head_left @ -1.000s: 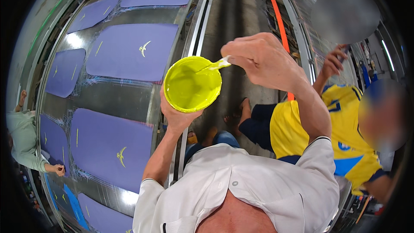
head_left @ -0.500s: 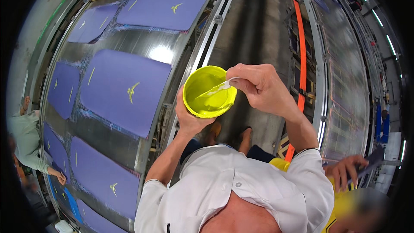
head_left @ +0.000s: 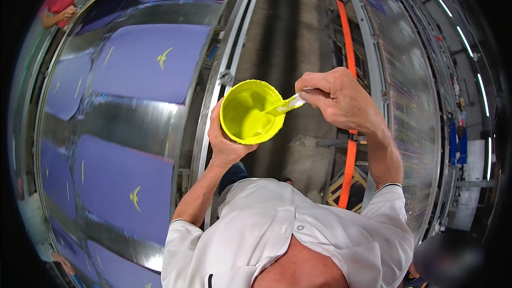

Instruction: The person mixes a bright yellow liquid in a small bowl using a plastic stirrer. They add a clear liquid from a bottle and continue stirring. The person then walks along a conveyor line carrying the bowl and stirrer.

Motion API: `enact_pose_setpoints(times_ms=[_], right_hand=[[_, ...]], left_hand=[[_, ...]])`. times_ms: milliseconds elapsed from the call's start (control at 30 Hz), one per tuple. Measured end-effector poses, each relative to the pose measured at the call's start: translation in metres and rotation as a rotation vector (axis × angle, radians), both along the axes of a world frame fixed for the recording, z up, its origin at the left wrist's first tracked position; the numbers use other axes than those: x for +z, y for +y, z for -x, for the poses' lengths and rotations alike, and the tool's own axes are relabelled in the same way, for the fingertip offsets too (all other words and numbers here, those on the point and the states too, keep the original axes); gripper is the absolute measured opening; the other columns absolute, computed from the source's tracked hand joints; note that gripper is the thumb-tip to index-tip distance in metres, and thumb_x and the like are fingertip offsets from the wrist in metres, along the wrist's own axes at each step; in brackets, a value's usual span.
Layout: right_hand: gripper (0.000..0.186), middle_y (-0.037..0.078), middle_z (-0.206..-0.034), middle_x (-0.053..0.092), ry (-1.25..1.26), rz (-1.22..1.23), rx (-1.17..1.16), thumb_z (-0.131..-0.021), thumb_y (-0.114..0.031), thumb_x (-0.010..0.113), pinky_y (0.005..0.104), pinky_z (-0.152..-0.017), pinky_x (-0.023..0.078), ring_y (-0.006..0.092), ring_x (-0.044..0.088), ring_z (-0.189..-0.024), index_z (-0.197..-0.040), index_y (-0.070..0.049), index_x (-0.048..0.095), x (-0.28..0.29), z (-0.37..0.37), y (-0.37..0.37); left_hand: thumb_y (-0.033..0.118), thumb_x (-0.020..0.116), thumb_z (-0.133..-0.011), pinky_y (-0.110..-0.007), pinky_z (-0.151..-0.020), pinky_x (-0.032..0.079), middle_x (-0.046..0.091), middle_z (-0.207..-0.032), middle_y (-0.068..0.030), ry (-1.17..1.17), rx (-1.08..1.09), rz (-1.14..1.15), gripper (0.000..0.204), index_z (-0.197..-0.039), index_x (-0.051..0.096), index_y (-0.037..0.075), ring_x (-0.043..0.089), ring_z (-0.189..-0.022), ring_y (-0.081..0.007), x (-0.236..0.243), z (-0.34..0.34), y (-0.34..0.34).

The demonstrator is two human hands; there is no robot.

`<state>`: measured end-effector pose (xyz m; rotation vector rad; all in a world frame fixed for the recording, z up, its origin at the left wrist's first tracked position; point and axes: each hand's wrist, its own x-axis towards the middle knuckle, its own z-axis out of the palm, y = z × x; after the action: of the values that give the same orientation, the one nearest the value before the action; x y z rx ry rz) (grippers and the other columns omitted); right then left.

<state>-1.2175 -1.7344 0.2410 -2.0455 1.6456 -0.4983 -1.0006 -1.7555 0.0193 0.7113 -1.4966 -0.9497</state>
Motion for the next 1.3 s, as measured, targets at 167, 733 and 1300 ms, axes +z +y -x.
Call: enact_pose_setpoints(times_ms=[167,733,1300], right_hand=[[0.011,0.007,-0.063,0.056,-0.424,-0.321,-0.262,-0.091,-0.006,0.058,0.029,-0.054,0.04,0.0094,0.05,-0.057,-0.093,0.0,0.066,-0.005,0.038,-0.038],[0.011,0.011,-0.072,0.063,-0.027,0.09,-0.143,-0.09,-0.002,0.061,0.0336,-0.055,0.044,0.0203,0.06,-0.059,-0.097,-0.001,0.07,0.002,0.29,-0.193],[0.026,0.012,-0.083,0.065,0.228,0.475,-0.021,-0.081,0.004,0.062,0.036,-0.06,0.05,0.0305,0.063,-0.069,-0.104,-0.004,0.067,-0.015,0.48,-0.366]], left_hand=[[0.011,0.092,-0.051,-0.037,-0.107,0.046,0.057,-0.135,-0.0149,-0.012,-0.116,-0.014,0.105,-0.143,0.044,0.001,0.059,-0.123,-0.0281,0.003,0.052,-0.066],[0.024,0.099,-0.055,-0.039,-0.107,0.047,0.056,-0.139,-0.0146,-0.097,-0.103,-0.014,0.108,-0.144,0.043,0.002,0.059,-0.125,-0.0274,0.003,0.287,-0.235],[0.028,0.096,-0.055,-0.04,-0.106,0.048,0.059,-0.134,-0.0152,-0.174,-0.109,-0.054,0.108,-0.144,0.04,0.002,0.061,-0.122,-0.0284,0.007,0.488,-0.401]])
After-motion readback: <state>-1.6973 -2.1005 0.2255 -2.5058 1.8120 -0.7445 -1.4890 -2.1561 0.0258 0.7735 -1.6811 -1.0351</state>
